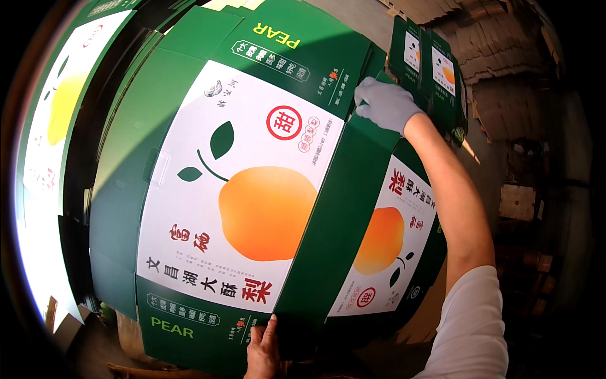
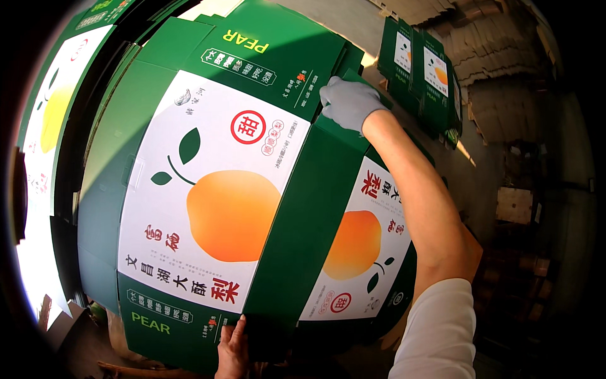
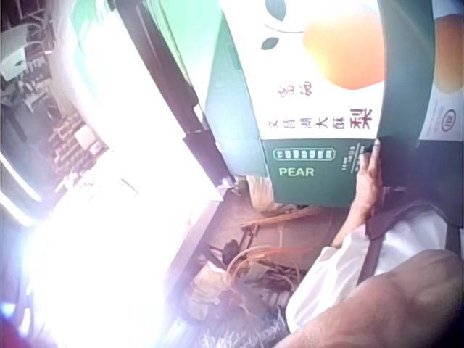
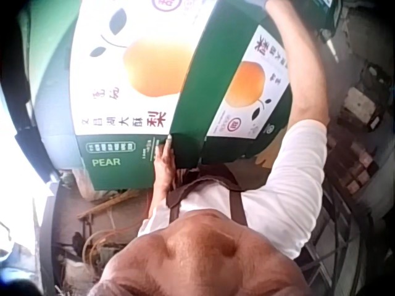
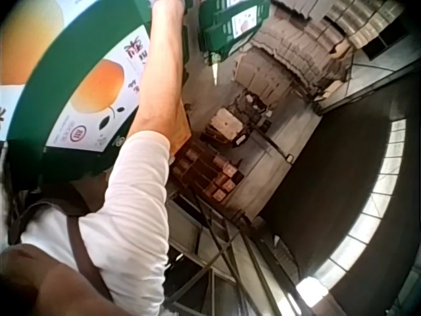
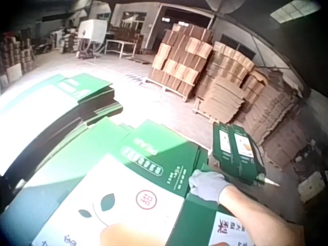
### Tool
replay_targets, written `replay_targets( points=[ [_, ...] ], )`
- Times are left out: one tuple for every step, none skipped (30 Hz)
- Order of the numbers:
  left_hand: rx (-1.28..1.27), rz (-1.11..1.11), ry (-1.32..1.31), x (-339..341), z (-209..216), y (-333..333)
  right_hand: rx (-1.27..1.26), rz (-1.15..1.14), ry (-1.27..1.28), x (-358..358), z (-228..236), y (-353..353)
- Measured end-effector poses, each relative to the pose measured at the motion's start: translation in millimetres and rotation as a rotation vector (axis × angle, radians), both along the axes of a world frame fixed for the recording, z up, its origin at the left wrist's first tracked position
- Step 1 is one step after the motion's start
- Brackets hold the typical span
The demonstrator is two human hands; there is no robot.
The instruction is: The person repeatedly picks up flat green pear boxes from a pile, places them on a cardboard sheet, and stacks them into a neat pile. The person uses both hands to align and adjust the boxes during stacking.
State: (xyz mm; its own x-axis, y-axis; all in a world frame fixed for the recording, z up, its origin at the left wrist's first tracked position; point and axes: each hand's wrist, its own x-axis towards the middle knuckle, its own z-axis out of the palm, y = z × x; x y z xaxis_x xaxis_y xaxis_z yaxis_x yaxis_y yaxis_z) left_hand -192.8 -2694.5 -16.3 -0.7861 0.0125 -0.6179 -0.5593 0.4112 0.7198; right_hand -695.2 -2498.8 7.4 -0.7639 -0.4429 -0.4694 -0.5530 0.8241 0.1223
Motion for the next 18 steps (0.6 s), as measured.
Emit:
replay_targets(
  points=[
    [0.002, -0.001, -0.005, 0, 0, 0, 0.000, 0.007, 0.003, 0, 0, 0],
    [0.005, -0.003, -0.012, 1, 0, 0, 0.000, 0.014, 0.005, 0, -1, 1],
    [0.006, -0.003, -0.013, 1, 0, 0, 0.001, 0.021, 0.008, 0, -1, 1],
    [0.007, -0.002, -0.015, 2, -1, 0, 0.005, 0.017, 0.009, 0, -1, 1],
    [0.009, -0.003, -0.017, 2, -1, 0, 0.011, 0.012, 0.010, 0, -1, 1],
    [0.012, -0.001, -0.014, 2, -1, 0, 0.016, 0.007, 0.011, 0, 0, 1],
    [0.014, 0.000, -0.012, 1, -1, 0, 0.013, 0.003, 0.015, 1, 0, 1],
    [0.016, 0.003, -0.009, 0, 0, 0, 0.009, 0.000, 0.019, 2, 1, 0],
    [0.013, 0.002, -0.009, 0, 0, 0, 0.004, -0.004, 0.023, 3, 2, 0],
    [0.011, 0.001, -0.008, -1, 1, -1, 0.000, -0.016, 0.021, 5, 4, -1],
    [0.008, 0.001, -0.008, -1, 2, -1, -0.005, -0.028, 0.018, 6, 8, -2],
    [0.005, 0.002, 0.002, -2, 2, -1, -0.010, -0.040, 0.015, 8, 9, -3],
    [0.001, 0.004, 0.012, -2, 2, -1, -0.009, -0.041, 0.016, 8, 9, -3],
    [-0.001, 0.004, 0.025, -3, 1, -1, -0.007, -0.042, 0.019, 7, 9, -2],
    [0.004, 0.002, 0.015, -3, 1, 0, -0.005, -0.043, 0.022, 6, 10, -2],
    [0.009, 0.000, 0.006, -3, 1, 0, -0.002, -0.041, 0.023, 5, 10, -1],
    [0.013, -0.001, -0.004, -2, 0, 0, 0.000, -0.037, 0.023, 4, 11, 0],
    [0.012, 0.000, -0.009, -2, 0, 0, 0.001, -0.033, 0.024, 4, 11, -1]
  ],
)
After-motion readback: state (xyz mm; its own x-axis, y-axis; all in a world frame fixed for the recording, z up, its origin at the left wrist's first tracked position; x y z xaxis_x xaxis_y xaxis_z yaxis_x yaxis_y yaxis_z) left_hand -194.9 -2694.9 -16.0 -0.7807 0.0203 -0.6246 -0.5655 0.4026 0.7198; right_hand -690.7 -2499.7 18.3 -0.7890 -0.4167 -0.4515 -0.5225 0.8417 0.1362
